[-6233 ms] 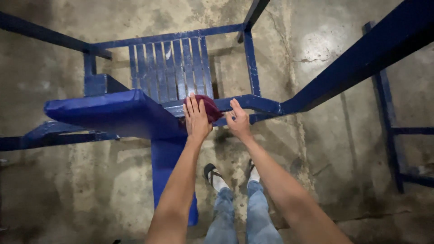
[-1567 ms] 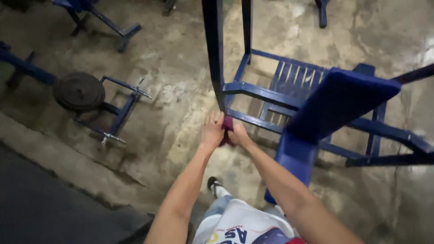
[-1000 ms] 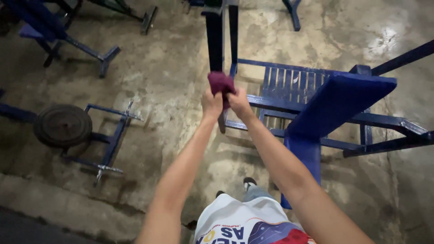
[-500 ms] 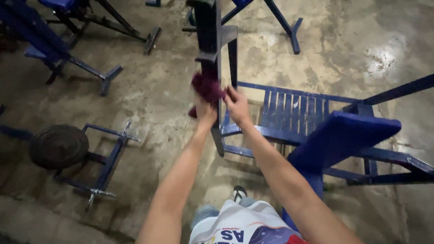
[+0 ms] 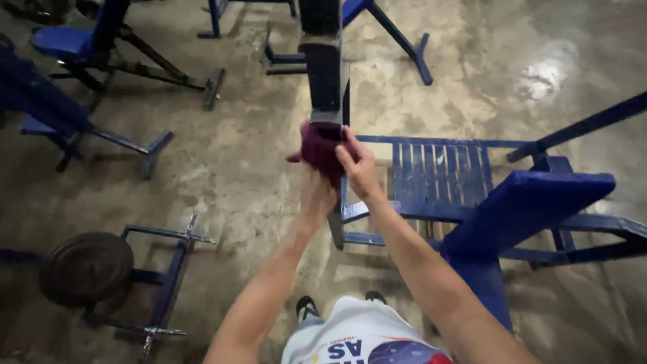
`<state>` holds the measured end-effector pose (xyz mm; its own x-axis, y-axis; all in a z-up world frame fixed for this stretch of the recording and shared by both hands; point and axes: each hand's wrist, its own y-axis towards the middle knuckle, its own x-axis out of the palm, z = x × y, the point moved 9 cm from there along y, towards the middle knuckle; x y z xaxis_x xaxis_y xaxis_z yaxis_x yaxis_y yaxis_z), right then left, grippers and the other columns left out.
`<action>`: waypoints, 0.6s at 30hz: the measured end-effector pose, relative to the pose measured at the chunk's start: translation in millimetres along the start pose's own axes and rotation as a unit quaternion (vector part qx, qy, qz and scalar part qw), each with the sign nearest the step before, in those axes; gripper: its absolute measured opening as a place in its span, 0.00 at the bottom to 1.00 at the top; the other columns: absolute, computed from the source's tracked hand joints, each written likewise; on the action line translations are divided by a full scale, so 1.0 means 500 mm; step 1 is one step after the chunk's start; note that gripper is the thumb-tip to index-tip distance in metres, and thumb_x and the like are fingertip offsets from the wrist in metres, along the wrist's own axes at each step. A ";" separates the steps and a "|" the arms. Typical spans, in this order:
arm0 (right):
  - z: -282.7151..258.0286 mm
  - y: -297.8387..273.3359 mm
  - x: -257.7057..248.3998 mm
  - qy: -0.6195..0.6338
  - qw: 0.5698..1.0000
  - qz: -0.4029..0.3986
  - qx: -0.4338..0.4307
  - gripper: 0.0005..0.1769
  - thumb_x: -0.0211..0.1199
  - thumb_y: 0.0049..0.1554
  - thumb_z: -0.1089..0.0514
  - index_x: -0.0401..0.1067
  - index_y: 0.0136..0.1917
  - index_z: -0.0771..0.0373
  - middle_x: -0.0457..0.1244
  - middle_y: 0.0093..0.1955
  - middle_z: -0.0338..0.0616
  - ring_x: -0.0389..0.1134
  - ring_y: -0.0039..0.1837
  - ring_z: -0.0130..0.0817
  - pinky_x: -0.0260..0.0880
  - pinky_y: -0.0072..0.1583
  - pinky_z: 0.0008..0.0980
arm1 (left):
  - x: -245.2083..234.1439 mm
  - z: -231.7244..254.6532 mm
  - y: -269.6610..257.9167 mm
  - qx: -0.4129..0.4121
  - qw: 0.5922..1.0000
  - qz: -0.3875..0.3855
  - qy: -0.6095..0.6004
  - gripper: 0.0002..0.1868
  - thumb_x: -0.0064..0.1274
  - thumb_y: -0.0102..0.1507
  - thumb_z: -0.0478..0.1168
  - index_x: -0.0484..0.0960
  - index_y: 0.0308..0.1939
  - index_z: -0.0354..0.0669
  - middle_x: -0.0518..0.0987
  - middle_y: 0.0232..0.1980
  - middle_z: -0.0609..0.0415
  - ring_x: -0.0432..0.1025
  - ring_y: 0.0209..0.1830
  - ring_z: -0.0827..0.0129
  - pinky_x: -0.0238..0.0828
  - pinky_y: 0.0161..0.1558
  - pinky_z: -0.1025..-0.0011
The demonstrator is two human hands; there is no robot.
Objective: Wiping down gym machines and benches with a cloth.
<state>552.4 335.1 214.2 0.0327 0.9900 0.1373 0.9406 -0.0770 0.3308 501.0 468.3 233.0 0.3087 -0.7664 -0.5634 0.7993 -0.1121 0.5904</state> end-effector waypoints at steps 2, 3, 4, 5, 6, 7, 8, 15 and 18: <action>0.043 -0.032 0.025 -0.026 1.000 0.013 0.002 0.32 0.64 0.62 0.57 0.63 0.77 0.67 0.68 0.63 0.46 0.65 0.63 0.28 0.65 0.65 0.28 | 0.035 -0.046 -0.085 0.025 0.998 -0.002 -0.054 0.30 0.48 0.67 0.39 0.67 0.75 0.46 0.70 0.73 0.40 0.62 0.72 0.35 0.59 0.72 0.46; 0.065 -0.048 0.038 -0.044 0.999 0.025 0.003 0.32 0.64 0.60 0.58 0.63 0.74 0.69 0.67 0.66 0.47 0.65 0.66 0.29 0.64 0.67 0.28 | 0.049 -0.067 -0.126 0.051 0.994 -0.005 -0.101 0.32 0.45 0.66 0.38 0.63 0.76 0.44 0.68 0.74 0.38 0.60 0.74 0.33 0.57 0.73 0.46; 0.090 -0.067 0.040 -0.045 0.998 0.032 -0.001 0.32 0.64 0.60 0.58 0.63 0.74 0.69 0.67 0.66 0.47 0.65 0.66 0.29 0.64 0.67 0.28 | 0.042 -0.072 -0.127 0.058 0.993 -0.009 -0.103 0.32 0.45 0.66 0.38 0.63 0.76 0.44 0.68 0.74 0.38 0.60 0.74 0.33 0.57 0.73 0.46; 0.130 -0.094 0.031 -0.093 0.994 0.048 0.043 0.31 0.62 0.60 0.57 0.64 0.74 0.67 0.69 0.63 0.46 0.67 0.64 0.28 0.66 0.65 0.28 | 0.043 -0.077 -0.132 0.051 0.998 -0.020 -0.042 0.36 0.48 0.64 0.39 0.59 0.77 0.40 0.60 0.76 0.29 0.54 0.76 0.28 0.49 0.75 0.43; 0.171 -0.121 0.019 -0.139 0.984 0.063 0.089 0.30 0.61 0.60 0.56 0.66 0.74 0.65 0.71 0.61 0.45 0.69 0.62 0.28 0.68 0.63 0.28 | 0.046 -0.082 -0.136 0.046 0.998 -0.029 0.021 0.41 0.52 0.62 0.39 0.55 0.77 0.35 0.52 0.77 0.20 0.48 0.77 0.24 0.41 0.76 0.40; 0.185 -0.121 0.012 -0.141 0.983 0.073 0.088 0.30 0.61 0.60 0.56 0.66 0.74 0.65 0.71 0.61 0.45 0.69 0.62 0.28 0.68 0.63 0.28 | 0.028 -0.065 -0.108 0.053 0.998 -0.034 0.015 0.41 0.52 0.62 0.39 0.55 0.77 0.35 0.52 0.77 0.20 0.48 0.77 0.24 0.41 0.76 0.40; 0.207 -0.123 0.005 -0.024 0.990 0.095 0.101 0.27 0.58 0.64 0.54 0.68 0.73 0.67 0.69 0.63 0.45 0.68 0.63 0.28 0.67 0.64 0.28 | 0.011 -0.048 -0.080 0.056 0.997 -0.050 -0.034 0.46 0.53 0.60 0.40 0.47 0.77 0.28 0.48 0.77 0.17 0.44 0.77 0.22 0.38 0.76 0.39; 0.086 -0.113 0.025 0.104 0.982 0.152 -0.039 0.26 0.49 0.70 0.46 0.72 0.68 0.68 0.69 0.62 0.43 0.69 0.60 0.29 0.70 0.63 0.29 | -0.117 0.067 0.063 0.076 0.989 0.013 -0.128 0.52 0.56 0.59 0.38 0.38 0.76 0.20 0.47 0.75 0.13 0.43 0.76 0.23 0.41 0.75 0.44; 0.219 -0.189 -0.019 0.149 0.959 0.224 0.089 0.24 0.51 0.69 0.49 0.64 0.68 0.69 0.59 0.59 0.40 0.61 0.57 0.30 0.61 0.59 0.32 | -0.050 -0.036 0.016 -0.086 0.897 -0.074 -0.427 0.33 0.48 0.64 0.34 0.60 0.73 0.33 0.77 0.60 0.38 0.71 0.62 0.44 0.65 0.68 0.51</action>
<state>500.3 346.0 79.3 0.3744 0.7819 0.4985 0.8979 -0.4398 0.0155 509.2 497.9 241.5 -0.2564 -0.9645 0.0627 0.8893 -0.2100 0.4061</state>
